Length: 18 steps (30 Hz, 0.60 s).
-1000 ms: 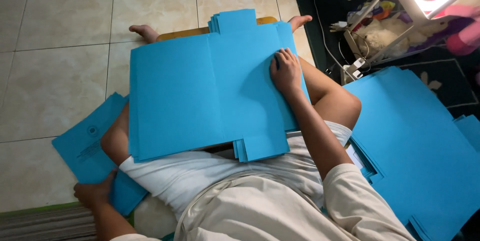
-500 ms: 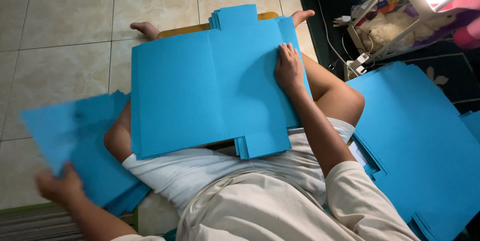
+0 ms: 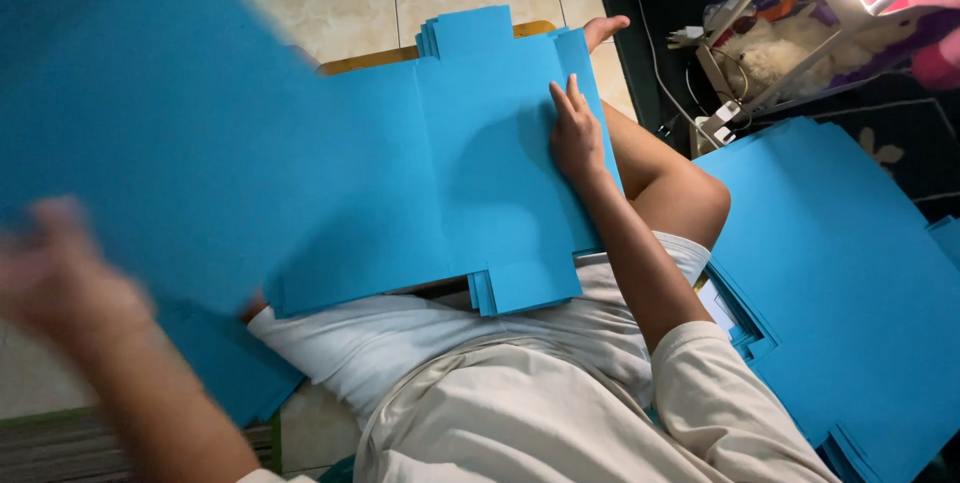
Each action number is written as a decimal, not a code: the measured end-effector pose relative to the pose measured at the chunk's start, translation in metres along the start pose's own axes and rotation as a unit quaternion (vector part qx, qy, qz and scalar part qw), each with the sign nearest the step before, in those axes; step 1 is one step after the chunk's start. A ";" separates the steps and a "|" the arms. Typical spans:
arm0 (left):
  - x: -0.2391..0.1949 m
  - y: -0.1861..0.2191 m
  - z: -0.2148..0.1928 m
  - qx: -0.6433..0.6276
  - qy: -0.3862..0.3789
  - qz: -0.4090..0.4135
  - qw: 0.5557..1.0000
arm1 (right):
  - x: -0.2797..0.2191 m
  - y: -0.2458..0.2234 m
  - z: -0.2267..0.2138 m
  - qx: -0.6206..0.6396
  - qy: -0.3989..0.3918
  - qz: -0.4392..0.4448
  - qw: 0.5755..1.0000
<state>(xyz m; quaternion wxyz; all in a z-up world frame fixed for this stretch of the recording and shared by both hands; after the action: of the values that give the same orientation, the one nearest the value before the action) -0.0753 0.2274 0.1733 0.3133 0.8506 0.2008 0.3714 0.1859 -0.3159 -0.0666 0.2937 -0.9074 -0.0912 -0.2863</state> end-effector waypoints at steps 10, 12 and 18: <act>-0.093 0.076 0.235 -0.244 -0.158 0.102 0.951 | 0.002 0.011 0.009 -0.038 0.017 -0.012 0.999; -0.104 0.071 0.251 -0.194 -0.184 0.105 0.958 | 0.005 0.007 0.009 -0.040 0.008 -0.006 0.999; -0.159 0.101 0.224 0.029 -0.235 0.367 0.900 | 0.001 0.007 0.006 -0.050 -0.033 0.022 0.998</act>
<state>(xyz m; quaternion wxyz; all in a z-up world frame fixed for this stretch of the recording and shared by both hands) 0.0036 -0.0231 0.0437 0.1685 0.9352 -0.1945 0.2433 0.1916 -0.3181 -0.0735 0.2511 -0.9316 -0.0668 -0.2541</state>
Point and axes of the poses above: each hand's wrist, its own x-axis towards the middle knuckle, its own z-axis out of the palm, y = z × x, the point moved 2 cm from there along x, towards the middle knuckle, and after that the axes turned 9 degrees about z, right-handed, at the moved point
